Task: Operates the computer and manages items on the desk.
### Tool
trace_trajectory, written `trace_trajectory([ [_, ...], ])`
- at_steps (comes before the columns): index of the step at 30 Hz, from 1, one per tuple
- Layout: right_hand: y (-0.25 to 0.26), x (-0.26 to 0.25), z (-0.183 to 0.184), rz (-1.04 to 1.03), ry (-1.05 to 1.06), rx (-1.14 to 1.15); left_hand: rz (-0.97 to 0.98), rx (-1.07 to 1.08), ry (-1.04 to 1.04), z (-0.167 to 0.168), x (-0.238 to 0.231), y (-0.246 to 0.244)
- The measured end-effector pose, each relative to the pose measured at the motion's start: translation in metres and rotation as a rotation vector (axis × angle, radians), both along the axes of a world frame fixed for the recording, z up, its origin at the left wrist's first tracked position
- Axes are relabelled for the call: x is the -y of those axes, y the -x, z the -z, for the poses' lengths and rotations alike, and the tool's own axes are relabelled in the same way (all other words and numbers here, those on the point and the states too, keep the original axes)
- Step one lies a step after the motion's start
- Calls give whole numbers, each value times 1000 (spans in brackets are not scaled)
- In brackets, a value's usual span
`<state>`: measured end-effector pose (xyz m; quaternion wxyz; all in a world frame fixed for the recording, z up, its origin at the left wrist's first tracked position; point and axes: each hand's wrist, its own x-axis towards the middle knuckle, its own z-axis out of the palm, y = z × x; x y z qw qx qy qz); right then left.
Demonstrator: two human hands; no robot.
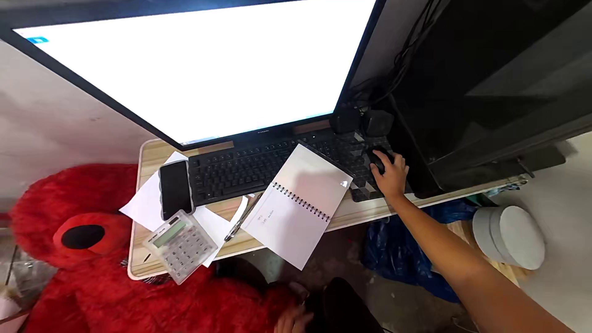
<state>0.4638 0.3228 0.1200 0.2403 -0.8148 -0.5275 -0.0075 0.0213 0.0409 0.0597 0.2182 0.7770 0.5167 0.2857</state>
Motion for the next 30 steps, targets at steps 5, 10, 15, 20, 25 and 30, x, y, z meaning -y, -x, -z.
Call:
trace_trajectory([
  [5,0,4,-2,-20,8,-11,-727,841,702,-93,-146,-80],
  [10,1,2,-4,-18,-19,-21,-823,849,713,-102,-168,-83],
  [15,-3,3,-1,-20,-14,-17,-723,602,482,-159,-142,-59],
  [20,0,1,-3,-18,-17,-33,-236,113,314,-195,-178,-90],
  [25,4,1,-9,-1,-3,-34,128,-395,459,-175,-187,-150],
  [30,4,0,-8,-4,-8,-34,60,-721,8,-92,-166,-171],
])
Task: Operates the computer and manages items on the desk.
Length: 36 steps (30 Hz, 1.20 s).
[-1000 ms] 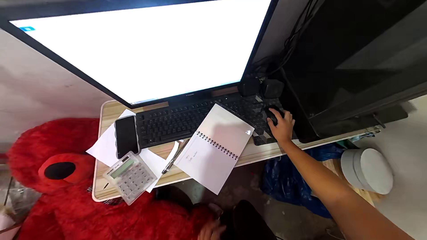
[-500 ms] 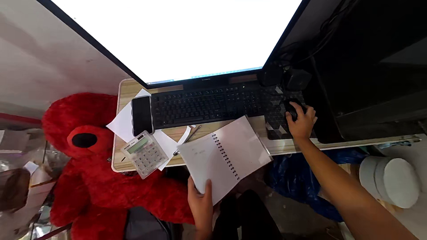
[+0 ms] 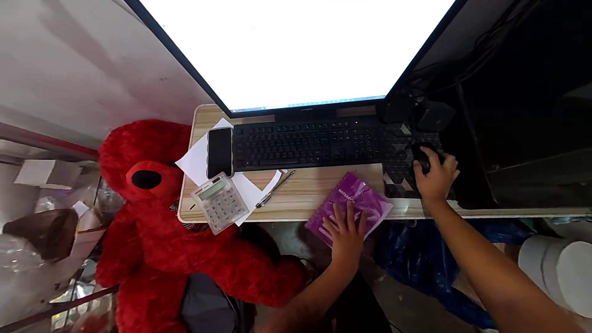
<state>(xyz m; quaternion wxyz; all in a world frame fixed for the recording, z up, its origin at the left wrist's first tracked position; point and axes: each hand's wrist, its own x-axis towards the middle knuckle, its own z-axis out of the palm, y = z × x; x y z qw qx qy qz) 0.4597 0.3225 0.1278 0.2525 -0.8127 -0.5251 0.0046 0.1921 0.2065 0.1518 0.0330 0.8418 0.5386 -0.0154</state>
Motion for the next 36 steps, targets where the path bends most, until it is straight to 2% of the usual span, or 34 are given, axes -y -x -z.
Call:
trace_trajectory([
  [6,-2,1,2,0,-1,8,57,-53,-119,18,2,4],
  [8,-1,1,-1,4,11,-11,46,2,-207,26,4,3],
  [10,0,2,-2,1,6,-27,24,149,-188,22,10,2],
  [13,0,2,-1,-1,-18,-27,-7,435,-68,-20,19,16],
  [16,-1,3,1,2,-17,-30,-64,724,70,-80,12,72],
  [17,-1,3,1,4,-12,-36,-142,806,52,-97,10,96],
  [19,-1,2,2,10,-13,-25,-310,896,-116,-113,8,149],
  [22,0,3,1,21,-6,-28,-414,855,-477,-122,1,222],
  [24,2,2,-1,28,-4,-29,-422,713,-668,-128,-18,262],
  [27,2,2,1,29,-13,-13,-467,562,-797,-126,-66,306],
  [30,2,2,1,27,-15,-9,-463,567,-792,-120,-128,332],
  [33,2,1,1,18,-26,-3,-386,575,-788,-112,-192,335],
  [36,2,1,1,19,-30,-12,-424,394,-327,-96,-224,344],
])
